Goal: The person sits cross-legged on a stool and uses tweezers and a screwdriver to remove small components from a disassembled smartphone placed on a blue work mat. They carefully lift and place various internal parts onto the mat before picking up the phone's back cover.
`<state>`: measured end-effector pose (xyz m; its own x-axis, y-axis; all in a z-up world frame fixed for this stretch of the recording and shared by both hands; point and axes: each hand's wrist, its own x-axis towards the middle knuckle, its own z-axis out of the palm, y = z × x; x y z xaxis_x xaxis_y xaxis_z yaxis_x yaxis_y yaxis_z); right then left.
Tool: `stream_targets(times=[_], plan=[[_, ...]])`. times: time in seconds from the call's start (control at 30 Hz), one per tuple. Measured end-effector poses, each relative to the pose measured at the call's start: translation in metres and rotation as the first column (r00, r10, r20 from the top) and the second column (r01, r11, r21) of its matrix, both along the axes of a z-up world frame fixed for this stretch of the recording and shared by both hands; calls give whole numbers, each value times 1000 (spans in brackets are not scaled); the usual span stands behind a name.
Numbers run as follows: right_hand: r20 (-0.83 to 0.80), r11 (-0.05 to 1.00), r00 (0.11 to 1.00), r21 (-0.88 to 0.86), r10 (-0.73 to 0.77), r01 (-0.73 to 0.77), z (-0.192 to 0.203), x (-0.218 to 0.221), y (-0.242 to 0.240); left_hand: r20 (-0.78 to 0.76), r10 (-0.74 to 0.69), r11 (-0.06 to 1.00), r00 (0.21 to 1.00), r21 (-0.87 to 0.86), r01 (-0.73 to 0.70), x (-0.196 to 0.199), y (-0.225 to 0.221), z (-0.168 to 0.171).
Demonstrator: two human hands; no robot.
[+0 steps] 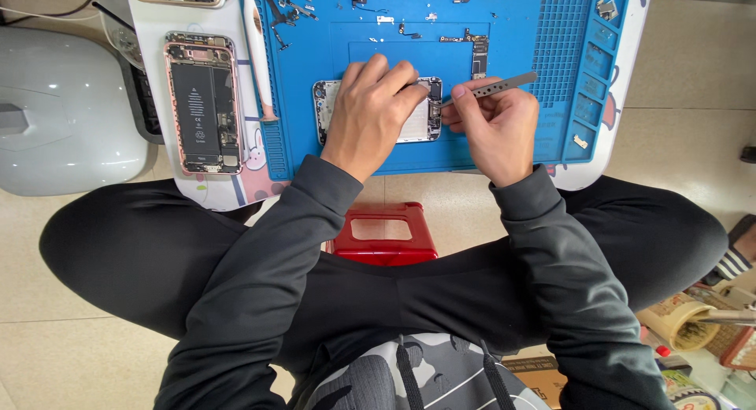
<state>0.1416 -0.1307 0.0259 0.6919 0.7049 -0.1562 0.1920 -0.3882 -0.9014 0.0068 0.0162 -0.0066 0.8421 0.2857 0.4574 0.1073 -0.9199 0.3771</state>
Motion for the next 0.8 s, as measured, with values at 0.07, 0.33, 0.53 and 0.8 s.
stream_targets(times=[0.07,0.33,0.53,0.8], plan=[[19,1000,1000,2,17,-17,4,-1,0,3,-5,1000,1000,-4,5,0,0,-3],[81,1000,996,16,22,-23,4,-4,1,16,-33,999,999,-7,33,-2,4,-3],[80,1000,997,-7,18,-17,6,-3,2,1,-45,998,999,-32,45,-2,6,-1],[308,992,942,-38,129,-123,11,-6,1,-23,-45,997,999,-65,44,-3,6,7]])
